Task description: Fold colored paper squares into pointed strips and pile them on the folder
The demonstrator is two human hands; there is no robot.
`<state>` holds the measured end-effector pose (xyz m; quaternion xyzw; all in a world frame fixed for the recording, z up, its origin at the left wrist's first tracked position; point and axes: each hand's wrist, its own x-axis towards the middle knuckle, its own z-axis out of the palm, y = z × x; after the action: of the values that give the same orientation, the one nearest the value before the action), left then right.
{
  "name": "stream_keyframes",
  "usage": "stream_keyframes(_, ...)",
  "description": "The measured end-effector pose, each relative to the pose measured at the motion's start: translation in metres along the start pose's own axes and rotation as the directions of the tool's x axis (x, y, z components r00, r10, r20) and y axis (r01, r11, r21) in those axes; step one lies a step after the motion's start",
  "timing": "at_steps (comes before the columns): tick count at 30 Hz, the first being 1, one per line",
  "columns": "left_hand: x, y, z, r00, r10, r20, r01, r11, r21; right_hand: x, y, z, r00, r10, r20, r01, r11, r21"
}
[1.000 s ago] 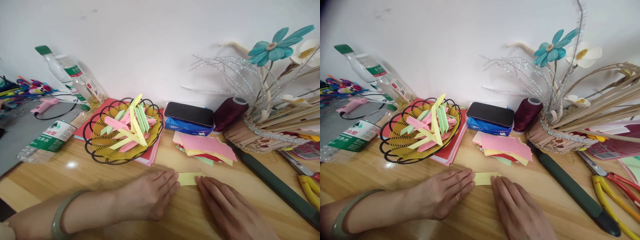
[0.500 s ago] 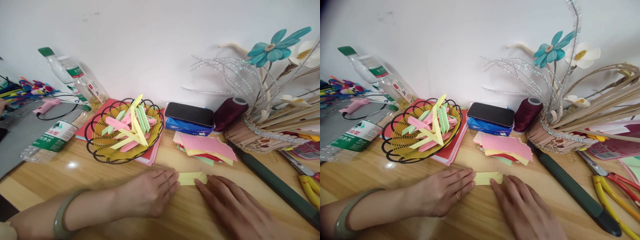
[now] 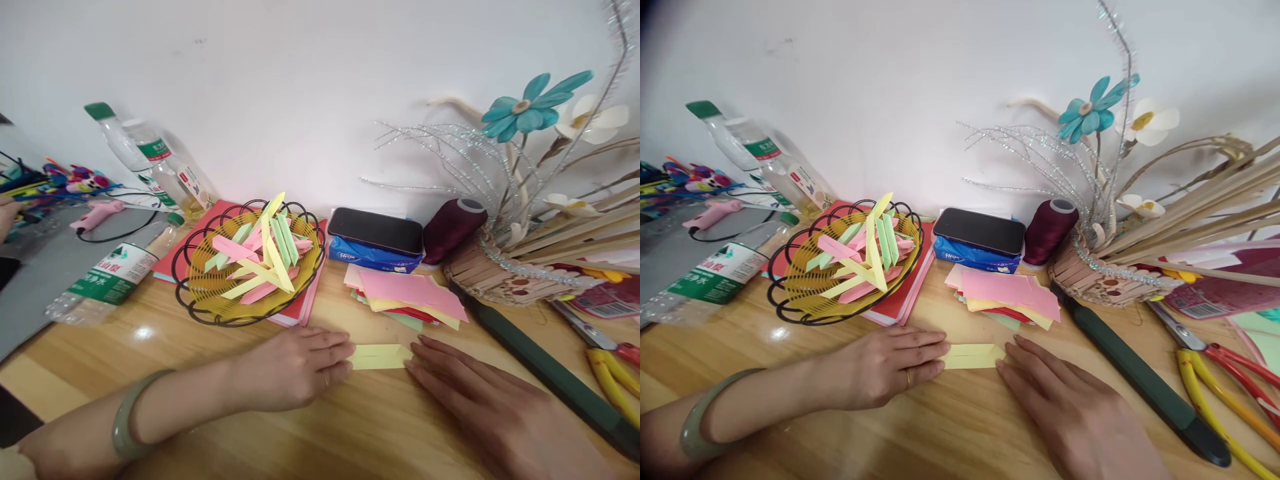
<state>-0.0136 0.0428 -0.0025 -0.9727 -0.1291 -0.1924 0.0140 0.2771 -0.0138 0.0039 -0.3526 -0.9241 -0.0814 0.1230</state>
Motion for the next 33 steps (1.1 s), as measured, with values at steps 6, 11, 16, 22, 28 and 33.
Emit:
stream_keyframes(6, 0.005, -0.002, 0.004, 0.994, -0.017, -0.108, 0.008, 0.997, -0.077, 0.026, -0.012, -0.005, 0.998, 0.052, -0.047, -0.045, 0.989, 0.139)
stream_keyframes(11, 0.014, 0.006, 0.006, 0.987, -0.039, -0.155, 0.041, 0.999, 0.010, 0.035, -0.017, 0.003, 0.999, 0.033, 0.035, -0.040, 0.977, 0.208)
stream_keyframes(16, 0.017, 0.010, 0.014, 0.986, -0.035, -0.164, 0.052, 0.994, 0.099, 0.035, -0.015, 0.006, 0.999, 0.029, 0.046, -0.037, 0.982, 0.187)
stream_keyframes(22, 0.022, 0.015, 0.013, 0.953, -0.258, -0.157, 0.247, 0.965, -0.088, 0.049, -0.014, 0.006, 0.986, 0.131, 0.105, -0.153, 0.957, 0.245)
stream_keyframes(28, 0.029, 0.020, 0.008, 0.821, -0.570, 0.014, 0.555, 0.794, -0.247, 0.051, -0.013, 0.010, 0.958, 0.253, 0.136, -0.282, 0.914, 0.291)
stream_keyframes(33, 0.032, 0.019, 0.006, 0.770, -0.629, 0.107, 0.632, 0.731, -0.257, 0.051, -0.013, 0.015, 0.947, 0.293, 0.128, -0.319, 0.898, 0.304)
